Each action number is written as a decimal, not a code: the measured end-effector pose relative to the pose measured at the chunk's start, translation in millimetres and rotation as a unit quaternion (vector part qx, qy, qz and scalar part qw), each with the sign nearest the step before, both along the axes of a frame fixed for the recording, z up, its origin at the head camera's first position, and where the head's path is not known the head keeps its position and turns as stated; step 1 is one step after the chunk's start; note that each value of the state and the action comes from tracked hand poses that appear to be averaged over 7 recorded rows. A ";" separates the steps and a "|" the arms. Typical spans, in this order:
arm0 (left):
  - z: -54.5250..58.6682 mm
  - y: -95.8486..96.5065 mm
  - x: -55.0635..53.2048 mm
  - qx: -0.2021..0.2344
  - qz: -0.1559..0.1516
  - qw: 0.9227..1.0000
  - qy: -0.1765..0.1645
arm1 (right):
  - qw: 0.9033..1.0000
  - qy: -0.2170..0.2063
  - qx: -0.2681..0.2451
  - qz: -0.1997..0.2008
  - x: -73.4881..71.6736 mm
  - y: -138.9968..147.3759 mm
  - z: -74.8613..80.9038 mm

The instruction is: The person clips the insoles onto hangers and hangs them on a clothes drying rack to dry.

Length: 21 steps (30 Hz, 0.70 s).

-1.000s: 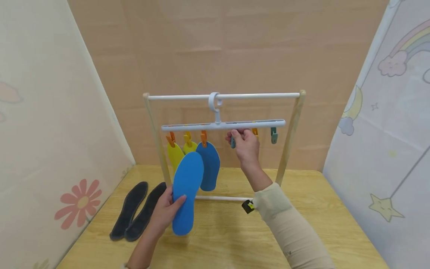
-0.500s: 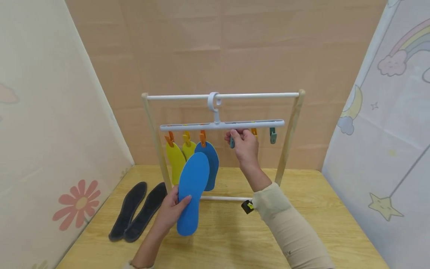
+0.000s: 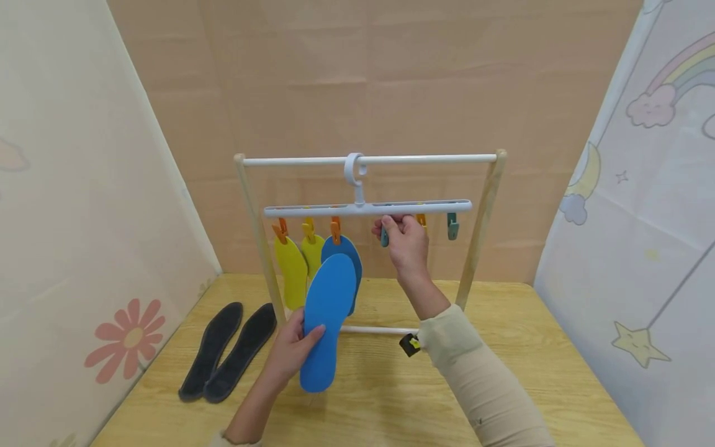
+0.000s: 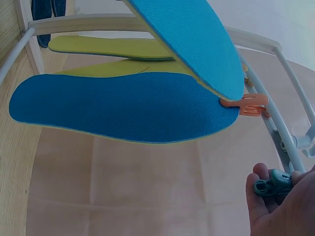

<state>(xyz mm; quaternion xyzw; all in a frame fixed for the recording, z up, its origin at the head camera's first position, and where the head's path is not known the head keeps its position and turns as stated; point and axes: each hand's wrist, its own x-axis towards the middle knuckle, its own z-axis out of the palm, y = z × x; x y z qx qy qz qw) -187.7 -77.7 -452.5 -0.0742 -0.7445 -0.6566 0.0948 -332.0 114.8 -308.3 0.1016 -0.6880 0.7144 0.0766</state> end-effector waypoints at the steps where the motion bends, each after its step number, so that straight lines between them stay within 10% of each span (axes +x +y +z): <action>1: 0.2 1.3 -0.6 -0.001 -0.001 1.000 0.000 | 1.000 0.001 0.000 0.000 0.2 0.0 -0.1; 21: 4.8 18.5 -7.8 -0.009 -0.020 1.000 -0.003 | 1.000 0.000 0.009 0.000 1.0 1.2 -2.0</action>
